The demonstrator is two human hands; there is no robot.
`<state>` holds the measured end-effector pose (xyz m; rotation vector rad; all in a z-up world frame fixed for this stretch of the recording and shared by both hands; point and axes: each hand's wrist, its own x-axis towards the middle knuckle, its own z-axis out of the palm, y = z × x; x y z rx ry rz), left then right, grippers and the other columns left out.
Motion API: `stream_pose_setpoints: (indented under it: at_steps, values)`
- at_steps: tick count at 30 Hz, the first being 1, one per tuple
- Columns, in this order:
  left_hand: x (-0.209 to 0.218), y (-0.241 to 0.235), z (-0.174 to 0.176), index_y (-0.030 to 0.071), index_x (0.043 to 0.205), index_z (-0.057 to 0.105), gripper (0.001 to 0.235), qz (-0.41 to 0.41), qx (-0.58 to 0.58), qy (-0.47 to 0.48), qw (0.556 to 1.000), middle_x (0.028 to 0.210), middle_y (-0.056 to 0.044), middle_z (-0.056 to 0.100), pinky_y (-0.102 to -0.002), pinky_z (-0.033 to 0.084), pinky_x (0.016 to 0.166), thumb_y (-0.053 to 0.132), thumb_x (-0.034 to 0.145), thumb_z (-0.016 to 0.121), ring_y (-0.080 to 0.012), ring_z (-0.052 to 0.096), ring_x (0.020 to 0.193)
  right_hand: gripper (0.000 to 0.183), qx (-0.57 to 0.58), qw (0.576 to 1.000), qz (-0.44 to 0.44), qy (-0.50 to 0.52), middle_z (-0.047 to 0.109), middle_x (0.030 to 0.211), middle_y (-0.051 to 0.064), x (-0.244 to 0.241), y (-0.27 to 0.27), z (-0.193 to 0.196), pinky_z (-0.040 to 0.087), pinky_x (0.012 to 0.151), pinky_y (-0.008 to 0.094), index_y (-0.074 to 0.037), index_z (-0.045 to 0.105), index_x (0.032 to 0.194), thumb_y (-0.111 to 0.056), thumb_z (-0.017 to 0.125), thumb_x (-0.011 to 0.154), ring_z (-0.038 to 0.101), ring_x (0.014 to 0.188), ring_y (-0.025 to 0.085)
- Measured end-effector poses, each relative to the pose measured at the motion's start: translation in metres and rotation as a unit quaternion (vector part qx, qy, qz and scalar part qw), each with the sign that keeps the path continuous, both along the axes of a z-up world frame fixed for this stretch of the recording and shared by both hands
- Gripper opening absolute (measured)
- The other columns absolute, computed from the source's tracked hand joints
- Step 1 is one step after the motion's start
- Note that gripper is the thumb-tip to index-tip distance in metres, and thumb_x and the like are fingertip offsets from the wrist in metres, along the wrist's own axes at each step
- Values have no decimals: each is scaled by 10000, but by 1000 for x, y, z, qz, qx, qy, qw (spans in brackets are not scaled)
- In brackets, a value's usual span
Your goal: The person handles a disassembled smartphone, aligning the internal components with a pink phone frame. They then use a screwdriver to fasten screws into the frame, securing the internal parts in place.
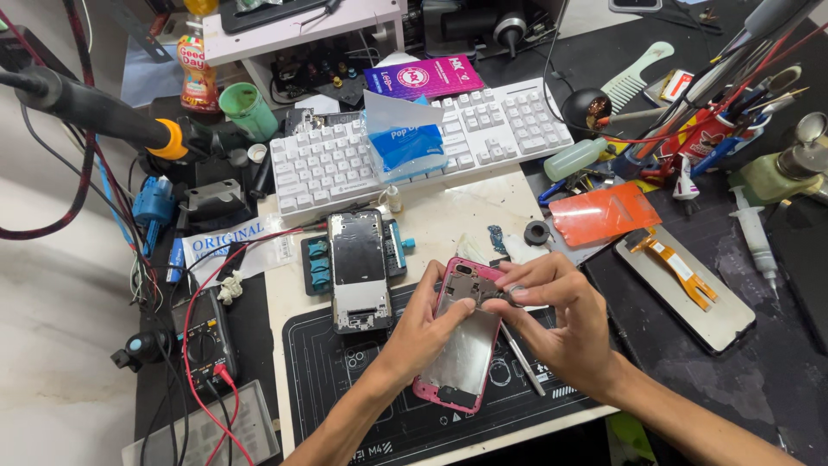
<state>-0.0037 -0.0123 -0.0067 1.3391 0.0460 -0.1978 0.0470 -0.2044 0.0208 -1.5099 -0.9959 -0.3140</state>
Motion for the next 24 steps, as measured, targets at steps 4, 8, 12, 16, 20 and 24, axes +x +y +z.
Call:
stream_pose_setpoints:
  at_steps: [4,8,12,16,20,24]
  values:
    - [1,2,-5,58,1225,451,267,5,-19,-34,999,1077,-59,667,-260,496,893,121,1002,585,-78,595,990,359,-45,998,29,35,637,1290,242,2,-7,3,635,968,389,-62,524,1192,91,686,911,671,1231,316]
    - [2,3,-9,35,1240,451,274,8,-14,-38,999,1060,-81,625,-272,484,870,113,1023,597,-93,561,970,396,-20,1000,13,13,670,1179,153,4,-4,1,618,1072,406,-87,511,1177,42,763,901,709,1168,240]
    - [2,4,-8,51,1255,444,298,7,-28,-28,999,1099,-89,664,-266,501,881,129,1002,581,-93,599,992,343,-58,996,36,53,673,1302,222,3,-8,4,625,948,378,-50,500,1199,92,669,937,717,1172,271]
    - [2,3,-4,40,1270,438,317,13,-28,-34,999,1107,-86,654,-265,499,890,118,1004,592,-94,593,1005,430,-27,1000,-4,-7,636,1159,174,3,-1,9,594,1081,420,-71,492,1179,44,770,871,702,1107,251]
    - [2,4,0,52,1278,435,313,13,-32,-34,999,1090,-100,673,-272,521,846,121,1012,585,-103,620,966,402,-38,998,29,42,651,1229,243,7,-2,14,610,976,362,-42,446,1213,81,683,912,690,1141,279]
    - [5,11,7,100,1179,423,259,24,-17,31,999,931,-158,700,-326,605,590,170,975,566,-189,702,667,344,30,994,9,103,693,1224,218,7,-3,11,628,996,354,-61,443,1239,104,633,1005,722,1121,249]
